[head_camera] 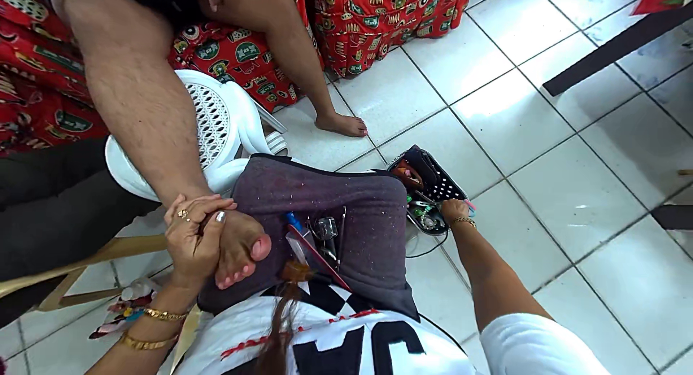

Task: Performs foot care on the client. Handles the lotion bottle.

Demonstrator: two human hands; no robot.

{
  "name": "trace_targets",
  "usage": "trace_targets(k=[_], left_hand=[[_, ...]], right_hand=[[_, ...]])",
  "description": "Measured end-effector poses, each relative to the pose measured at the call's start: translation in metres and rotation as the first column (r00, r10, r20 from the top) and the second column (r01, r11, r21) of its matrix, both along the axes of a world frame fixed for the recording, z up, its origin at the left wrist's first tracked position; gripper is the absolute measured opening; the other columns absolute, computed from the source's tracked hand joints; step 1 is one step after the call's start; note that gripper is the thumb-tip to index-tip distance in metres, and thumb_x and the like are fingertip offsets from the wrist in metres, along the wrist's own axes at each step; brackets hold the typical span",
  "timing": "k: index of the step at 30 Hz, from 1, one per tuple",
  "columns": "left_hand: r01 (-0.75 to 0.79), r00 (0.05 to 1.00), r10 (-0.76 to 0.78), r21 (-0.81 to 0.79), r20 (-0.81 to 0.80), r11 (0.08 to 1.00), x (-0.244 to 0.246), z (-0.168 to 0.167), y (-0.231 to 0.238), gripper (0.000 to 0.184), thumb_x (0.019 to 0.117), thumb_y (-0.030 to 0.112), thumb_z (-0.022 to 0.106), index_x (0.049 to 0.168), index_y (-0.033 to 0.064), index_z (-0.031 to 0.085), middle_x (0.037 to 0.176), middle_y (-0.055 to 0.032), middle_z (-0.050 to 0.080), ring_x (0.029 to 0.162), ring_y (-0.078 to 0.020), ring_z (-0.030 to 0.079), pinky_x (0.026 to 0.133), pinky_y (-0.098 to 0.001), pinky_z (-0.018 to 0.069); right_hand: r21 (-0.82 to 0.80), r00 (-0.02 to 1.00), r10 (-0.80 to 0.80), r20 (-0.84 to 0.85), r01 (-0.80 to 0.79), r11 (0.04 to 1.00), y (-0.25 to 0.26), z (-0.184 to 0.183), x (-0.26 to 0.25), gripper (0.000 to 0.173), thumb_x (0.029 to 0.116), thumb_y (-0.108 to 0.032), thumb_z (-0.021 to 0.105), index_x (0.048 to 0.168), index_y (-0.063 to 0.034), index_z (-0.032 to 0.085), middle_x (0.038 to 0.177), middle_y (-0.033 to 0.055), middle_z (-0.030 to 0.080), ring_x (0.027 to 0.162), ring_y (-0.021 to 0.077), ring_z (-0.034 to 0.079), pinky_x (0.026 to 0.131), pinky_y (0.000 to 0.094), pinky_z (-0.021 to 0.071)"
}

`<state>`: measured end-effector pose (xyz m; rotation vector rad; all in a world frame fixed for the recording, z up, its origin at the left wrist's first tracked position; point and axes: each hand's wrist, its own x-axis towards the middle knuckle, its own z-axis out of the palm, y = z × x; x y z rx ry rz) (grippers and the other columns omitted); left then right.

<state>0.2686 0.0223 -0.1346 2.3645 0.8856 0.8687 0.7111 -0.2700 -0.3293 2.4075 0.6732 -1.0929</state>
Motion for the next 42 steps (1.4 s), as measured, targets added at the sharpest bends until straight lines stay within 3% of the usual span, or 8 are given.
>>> trace_targets(k=[8, 11, 17, 22, 25, 32, 37, 42], left_hand=[[0.018, 0.996, -0.022, 0.050, 0.082, 0.999, 0.001, -0.004, -0.001, 0.034, 0.0998, 0.019, 0.047, 0.102, 0.0016, 0.075, 0.104, -0.0127, 0.074, 0.110, -0.0243, 0.067, 0.117, -0.0572, 0.0276], [0.026, 0.983, -0.025, 0.001, 0.180, 1.000, 0.004, -0.001, -0.001, 0.030, 0.0999, 0.016, 0.051, 0.101, 0.0014, 0.076, 0.099, -0.0110, 0.076, 0.103, -0.0212, 0.070, 0.115, -0.0557, 0.0306], [0.238, 0.860, -0.009, -0.385, 0.510, 0.892, 0.019, 0.035, 0.005, 0.029, 0.1022, 0.010, 0.049, 0.118, -0.0106, 0.063, 0.114, -0.0181, 0.068, 0.107, -0.0158, 0.066, 0.097, -0.0333, 0.0525], [0.484, 0.826, -0.023, -0.687, 0.564, 0.542, 0.042, 0.102, -0.037, 0.050, 0.1076, 0.022, 0.048, 0.153, 0.0092, 0.034, 0.129, -0.0079, 0.063, 0.105, -0.0096, 0.063, 0.091, -0.0277, 0.0517], [0.649, 0.610, 0.151, -0.600, 0.778, 0.468, 0.047, 0.112, -0.031, 0.044, 0.1064, 0.024, 0.052, 0.144, 0.0013, 0.046, 0.115, -0.0126, 0.069, 0.103, -0.0195, 0.069, 0.094, -0.0373, 0.0570], [0.574, 0.553, 0.241, -0.574, 0.798, 0.583, 0.013, 0.136, -0.019, 0.029, 0.1067, 0.032, 0.051, 0.127, 0.0111, 0.053, 0.094, -0.0040, 0.068, 0.077, -0.0116, 0.068, 0.070, -0.0273, 0.0595], [0.548, 0.690, 0.139, -0.638, 0.711, 0.541, 0.005, 0.122, -0.016, 0.040, 0.1016, 0.048, 0.057, 0.128, 0.0181, 0.056, 0.095, -0.0038, 0.070, 0.085, -0.0145, 0.070, 0.076, -0.0319, 0.0598], [0.563, 0.610, 0.205, -0.602, 0.765, 0.566, 0.011, 0.112, 0.008, 0.039, 0.0992, 0.045, 0.061, 0.128, 0.0190, 0.056, 0.097, -0.0029, 0.071, 0.085, -0.0139, 0.070, 0.079, -0.0325, 0.0596]], right_hand=[[0.154, 0.994, -0.095, 0.062, 0.084, 0.984, -0.026, 0.088, 0.004, 0.050, 0.0923, -0.027, 0.075, 0.119, 0.0140, 0.065, 0.125, 0.0393, 0.061, 0.123, 0.0554, 0.057, 0.101, 0.0734, 0.0406], [0.308, 0.956, -0.291, 0.034, 0.267, 0.913, -0.036, 0.149, -0.004, 0.041, 0.1001, -0.023, 0.067, 0.112, 0.0165, 0.064, 0.106, 0.0345, 0.066, 0.094, 0.0411, 0.066, 0.090, 0.0600, 0.0496], [0.863, 0.944, -0.265, -0.195, 0.293, 0.411, -0.008, 0.287, -0.101, 0.023, 0.1043, -0.013, 0.049, 0.101, 0.0033, 0.065, 0.074, -0.0024, 0.069, 0.057, -0.0052, 0.056, 0.050, 0.0138, 0.0421], [0.935, 0.920, 0.184, -0.347, 0.355, -0.011, 0.082, 0.318, -0.215, 0.025, 0.0987, -0.011, 0.044, 0.094, -0.0111, 0.069, 0.074, -0.0091, 0.070, 0.056, -0.0015, 0.059, 0.050, 0.0164, 0.0494], [0.903, 0.832, 0.384, -0.401, 0.430, 0.012, 0.135, 0.317, -0.261, 0.030, 0.1027, -0.016, 0.041, 0.099, -0.0098, 0.070, 0.077, -0.0052, 0.072, 0.056, -0.0001, 0.060, 0.047, 0.0167, 0.0478], [0.904, 0.745, 0.561, -0.362, 0.427, 0.016, 0.177, 0.324, -0.281, 0.019, 0.0968, -0.006, 0.059, 0.111, -0.0031, 0.071, 0.087, 0.0021, 0.076, 0.054, 0.0028, 0.061, 0.044, 0.0163, 0.0485], [0.913, 0.768, 0.521, -0.372, 0.405, 0.054, 0.186, 0.322, -0.282, 0.023, 0.0898, -0.001, 0.056, 0.106, -0.0006, 0.072, 0.081, 0.0014, 0.074, 0.054, 0.0033, 0.060, 0.049, 0.0189, 0.0499], [0.853, 0.724, 0.481, -0.495, 0.511, 0.108, 0.192, 0.323, -0.297, 0.022, 0.0934, -0.005, 0.050, 0.104, -0.0007, 0.070, 0.081, 0.0003, 0.075, 0.056, 0.0021, 0.062, 0.050, 0.0168, 0.0499]])
